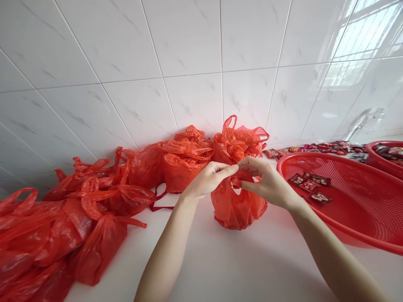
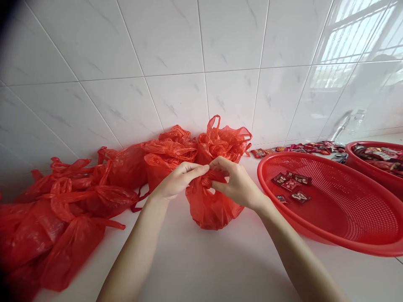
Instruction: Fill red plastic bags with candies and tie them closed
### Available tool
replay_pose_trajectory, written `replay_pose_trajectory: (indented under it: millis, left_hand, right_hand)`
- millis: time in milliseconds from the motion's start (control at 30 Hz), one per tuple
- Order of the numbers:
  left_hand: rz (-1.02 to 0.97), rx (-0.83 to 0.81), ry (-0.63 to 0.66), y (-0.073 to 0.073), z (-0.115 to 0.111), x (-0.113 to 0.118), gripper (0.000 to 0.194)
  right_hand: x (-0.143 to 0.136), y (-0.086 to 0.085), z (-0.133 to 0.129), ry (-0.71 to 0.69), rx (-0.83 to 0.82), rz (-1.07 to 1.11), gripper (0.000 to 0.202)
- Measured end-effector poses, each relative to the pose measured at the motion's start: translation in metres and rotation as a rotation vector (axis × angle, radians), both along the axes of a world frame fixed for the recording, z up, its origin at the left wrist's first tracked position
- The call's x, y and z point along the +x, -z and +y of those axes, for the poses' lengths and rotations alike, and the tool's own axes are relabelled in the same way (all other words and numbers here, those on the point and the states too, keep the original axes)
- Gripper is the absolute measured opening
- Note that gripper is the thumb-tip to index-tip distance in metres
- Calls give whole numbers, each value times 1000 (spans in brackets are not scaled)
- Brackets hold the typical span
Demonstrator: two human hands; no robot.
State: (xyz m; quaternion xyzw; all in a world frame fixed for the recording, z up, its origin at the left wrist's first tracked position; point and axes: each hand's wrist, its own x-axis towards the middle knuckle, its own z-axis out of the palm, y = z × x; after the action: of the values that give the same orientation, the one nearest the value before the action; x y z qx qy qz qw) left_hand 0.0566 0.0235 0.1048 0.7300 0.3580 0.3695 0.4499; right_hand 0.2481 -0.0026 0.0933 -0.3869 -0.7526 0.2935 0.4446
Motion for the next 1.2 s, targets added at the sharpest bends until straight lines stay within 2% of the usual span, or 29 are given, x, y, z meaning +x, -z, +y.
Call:
replay_pose_trajectory:
  millis: [100, 367, 533, 700, 800, 933, 1067, 1200]
  left_hand:
    - [-62, -133, 99, 2, 3, 0, 43]
    - [-178, -138, 53, 6, 9, 3, 35]
    - [-185, -179, 38, 6, 9, 3, 34]
    - [-215, -255, 66, 7, 10, 1, 36]
    - [-150, -215, 117, 6, 9, 0, 45]
    - [-66, -136, 162, 5, 7, -2, 48]
    - [-2, -116, 139, 4, 7, -4, 46]
    - [67, -55, 67, 5, 11, -9, 46]
  right_hand:
    - [2, 2, 2, 26, 59, -46, 17]
    - [3, 7, 3, 26, 273, -150, 29]
    - [3, 7, 4, 34, 375, -217, 22]
    - [2, 5, 2, 48, 444, -192, 5]
    - [2, 4, 2, 44, 407, -134, 6]
    - [3, 2, 2, 35, 218, -28, 5]
    - [5, 0, 2, 29, 63, 83, 12]
    - [8, -5, 1, 83, -25, 117, 14]
